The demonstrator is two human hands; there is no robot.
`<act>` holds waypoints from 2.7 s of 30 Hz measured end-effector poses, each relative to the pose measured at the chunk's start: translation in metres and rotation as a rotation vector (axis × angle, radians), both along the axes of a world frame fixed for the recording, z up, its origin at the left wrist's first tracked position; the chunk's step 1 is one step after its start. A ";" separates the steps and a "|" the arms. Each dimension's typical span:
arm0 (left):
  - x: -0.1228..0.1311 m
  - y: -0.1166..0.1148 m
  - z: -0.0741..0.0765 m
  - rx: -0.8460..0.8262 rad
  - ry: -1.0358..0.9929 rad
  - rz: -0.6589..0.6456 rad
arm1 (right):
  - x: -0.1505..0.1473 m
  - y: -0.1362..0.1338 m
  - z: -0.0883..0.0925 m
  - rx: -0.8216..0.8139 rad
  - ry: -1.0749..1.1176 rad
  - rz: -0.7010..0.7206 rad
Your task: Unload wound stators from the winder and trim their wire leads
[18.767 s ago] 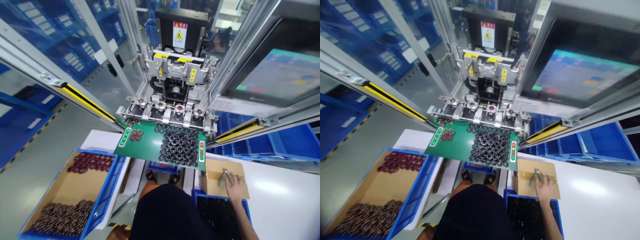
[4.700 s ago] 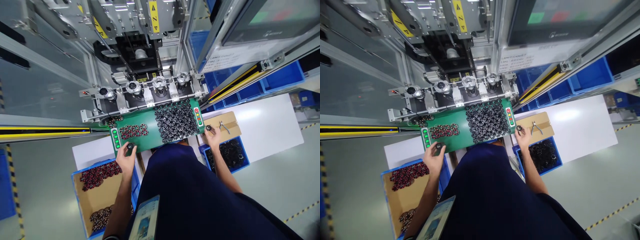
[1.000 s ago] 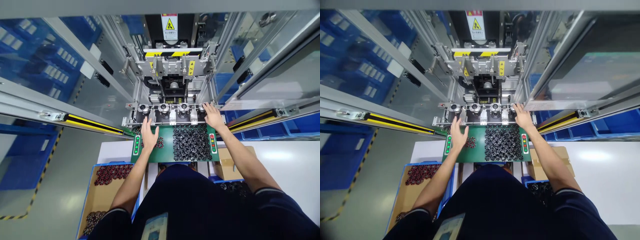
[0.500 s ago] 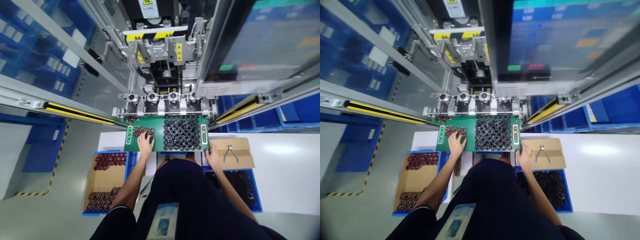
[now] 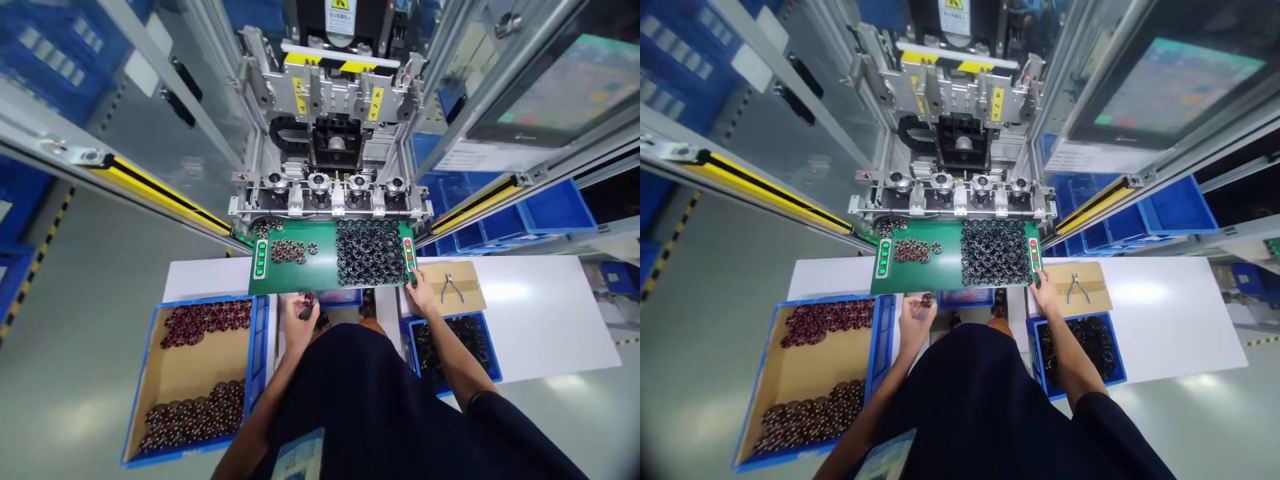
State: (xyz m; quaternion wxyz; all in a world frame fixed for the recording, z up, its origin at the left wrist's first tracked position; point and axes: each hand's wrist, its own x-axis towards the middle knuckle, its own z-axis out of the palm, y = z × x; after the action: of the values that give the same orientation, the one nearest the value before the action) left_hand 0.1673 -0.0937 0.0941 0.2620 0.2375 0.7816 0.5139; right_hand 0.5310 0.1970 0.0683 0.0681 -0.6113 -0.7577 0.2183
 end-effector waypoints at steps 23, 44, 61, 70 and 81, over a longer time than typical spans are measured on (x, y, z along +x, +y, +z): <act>0.048 0.059 0.263 0.574 0.331 -0.664 | -0.074 -0.110 0.296 -0.463 1.021 0.355; 0.060 0.062 0.248 0.730 0.724 -0.564 | -0.074 -0.113 0.334 -0.307 1.067 0.202; 0.064 0.070 0.273 0.627 -0.192 -0.487 | -0.097 -0.129 0.332 -0.304 1.010 0.244; 0.057 0.062 0.242 0.460 -0.514 -0.523 | -0.083 -0.129 0.339 -0.511 1.048 0.343; 0.055 0.059 0.269 0.495 -0.240 -0.674 | -0.080 -0.130 0.330 -0.513 0.964 0.393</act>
State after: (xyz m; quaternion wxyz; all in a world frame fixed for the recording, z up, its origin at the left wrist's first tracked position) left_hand 0.2221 -0.0347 0.3636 0.4390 0.4736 0.4778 0.5956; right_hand 0.4513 0.0672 0.3986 0.2133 -0.2878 -0.6632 0.6571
